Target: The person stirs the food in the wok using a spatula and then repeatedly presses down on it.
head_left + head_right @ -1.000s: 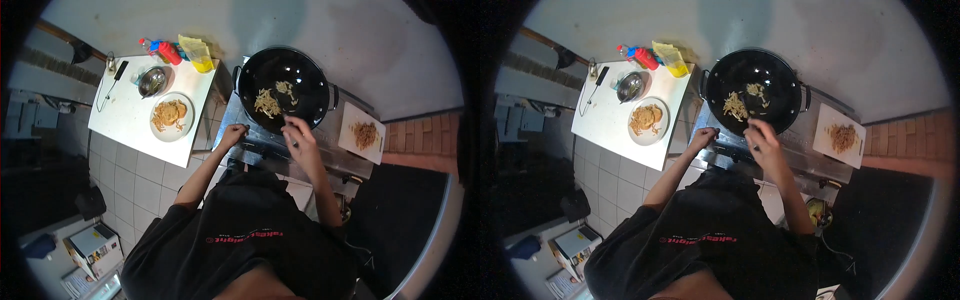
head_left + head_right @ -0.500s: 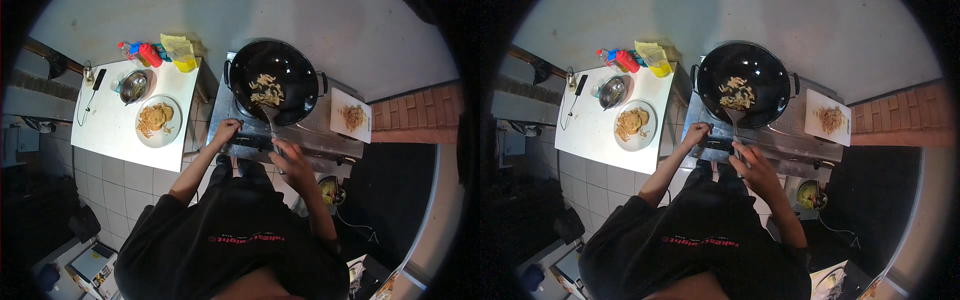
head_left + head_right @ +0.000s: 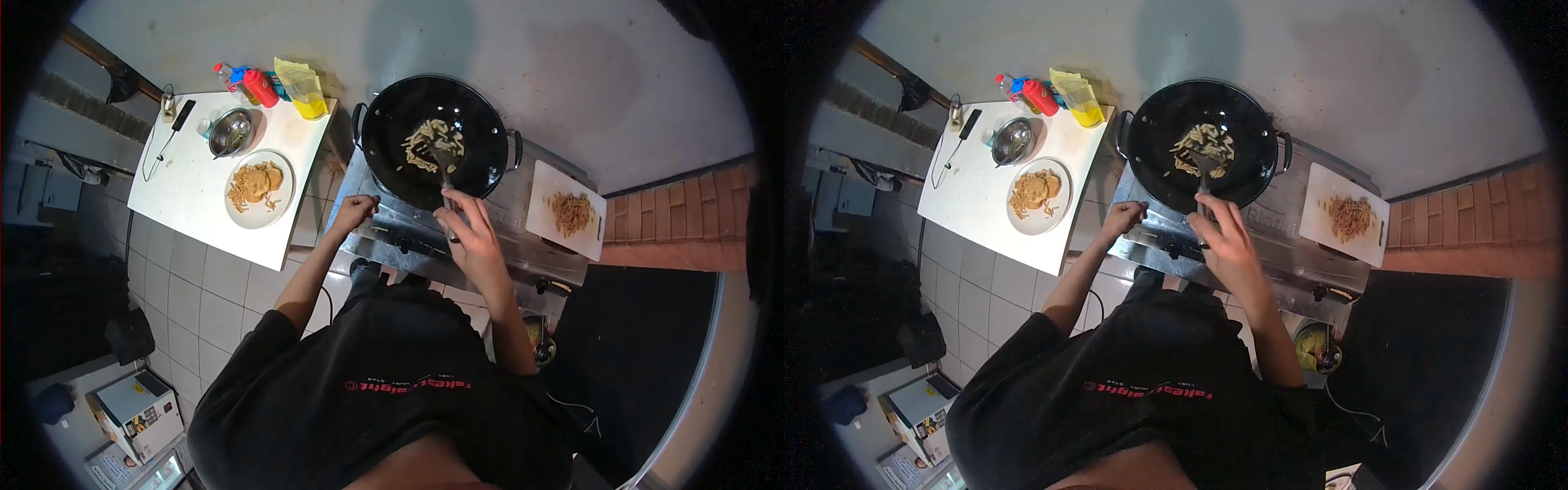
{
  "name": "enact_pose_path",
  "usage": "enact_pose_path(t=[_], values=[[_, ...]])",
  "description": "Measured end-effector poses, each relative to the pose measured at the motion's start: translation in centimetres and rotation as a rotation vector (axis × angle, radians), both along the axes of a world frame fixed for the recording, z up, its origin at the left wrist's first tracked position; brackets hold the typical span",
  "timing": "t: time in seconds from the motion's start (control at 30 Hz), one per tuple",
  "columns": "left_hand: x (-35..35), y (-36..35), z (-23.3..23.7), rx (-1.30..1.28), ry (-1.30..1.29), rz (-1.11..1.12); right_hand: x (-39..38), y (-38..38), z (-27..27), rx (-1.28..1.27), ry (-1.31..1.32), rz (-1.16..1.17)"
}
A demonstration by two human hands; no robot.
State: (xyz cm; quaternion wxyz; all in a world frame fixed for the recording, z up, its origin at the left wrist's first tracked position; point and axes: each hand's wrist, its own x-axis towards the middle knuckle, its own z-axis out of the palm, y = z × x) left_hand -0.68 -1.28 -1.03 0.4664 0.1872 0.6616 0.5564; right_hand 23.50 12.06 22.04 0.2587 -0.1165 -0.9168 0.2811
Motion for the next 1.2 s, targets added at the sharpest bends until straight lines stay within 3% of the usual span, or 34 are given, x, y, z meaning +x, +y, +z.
enact_pose_path(t=[0.33, 0.5, 0.83, 0.9, 1.03, 1.2], values=[[-0.2, 0.4, -0.6, -0.039, 0.010, 0.011, -0.2, -2.7, -0.9, -0.091, -0.054, 0.106], [0.0, 0.1, 1.6, -0.076, -0.010, -0.035, -3.0, -0.6, -4.4, -0.122, 0.055, -0.033], [-0.3, 0.0, 0.2, 0.039, 0.061, -0.090, -3.3, 4.7, -1.2, -0.042, 0.220, -0.500], [-0.3, -0.1, 0.4, -0.018, 0.078, -0.105, -3.6, 5.8, -1.1, -0.375, 0.254, -0.611], [-0.5, 0.1, -0.9, 0.149, 0.084, -0.125, -3.8, 7.3, -1.6, -0.366, 0.278, -0.634], [-0.3, -0.1, -0.5, 0.137, 0.102, -0.102, -4.3, 7.6, -2.4, -0.093, 0.187, -0.662]])
